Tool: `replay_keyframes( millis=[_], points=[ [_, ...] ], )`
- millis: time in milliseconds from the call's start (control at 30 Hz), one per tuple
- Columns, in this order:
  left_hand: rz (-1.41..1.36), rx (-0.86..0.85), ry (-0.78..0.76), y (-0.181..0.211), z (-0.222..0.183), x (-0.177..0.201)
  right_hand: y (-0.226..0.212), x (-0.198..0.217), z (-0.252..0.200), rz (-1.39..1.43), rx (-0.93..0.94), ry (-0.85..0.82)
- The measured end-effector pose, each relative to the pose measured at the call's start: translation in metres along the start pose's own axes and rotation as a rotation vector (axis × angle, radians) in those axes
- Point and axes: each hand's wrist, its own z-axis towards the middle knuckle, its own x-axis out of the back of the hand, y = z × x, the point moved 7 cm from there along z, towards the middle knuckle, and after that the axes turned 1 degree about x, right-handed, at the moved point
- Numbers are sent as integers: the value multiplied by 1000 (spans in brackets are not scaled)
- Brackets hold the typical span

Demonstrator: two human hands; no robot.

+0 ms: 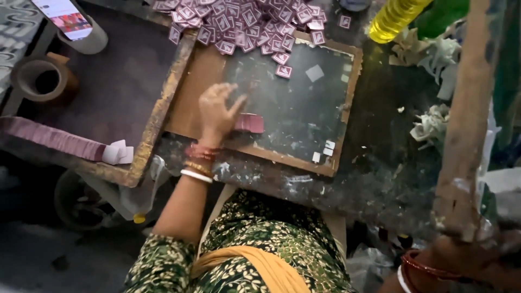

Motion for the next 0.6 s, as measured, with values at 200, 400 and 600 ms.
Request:
replay_keyframes(
  millis=[200, 400, 600],
  points=[
    [97, -96, -160, 19, -44, -44, -4, 8, 20, 440, -507, 37],
    [61, -310, -130, 95, -43, -21, 54, -7, -28, 469, -542, 31],
    [0, -485, -282, 108, -60, -42, 15, 2, 16, 520, -470, -1]
  ],
)
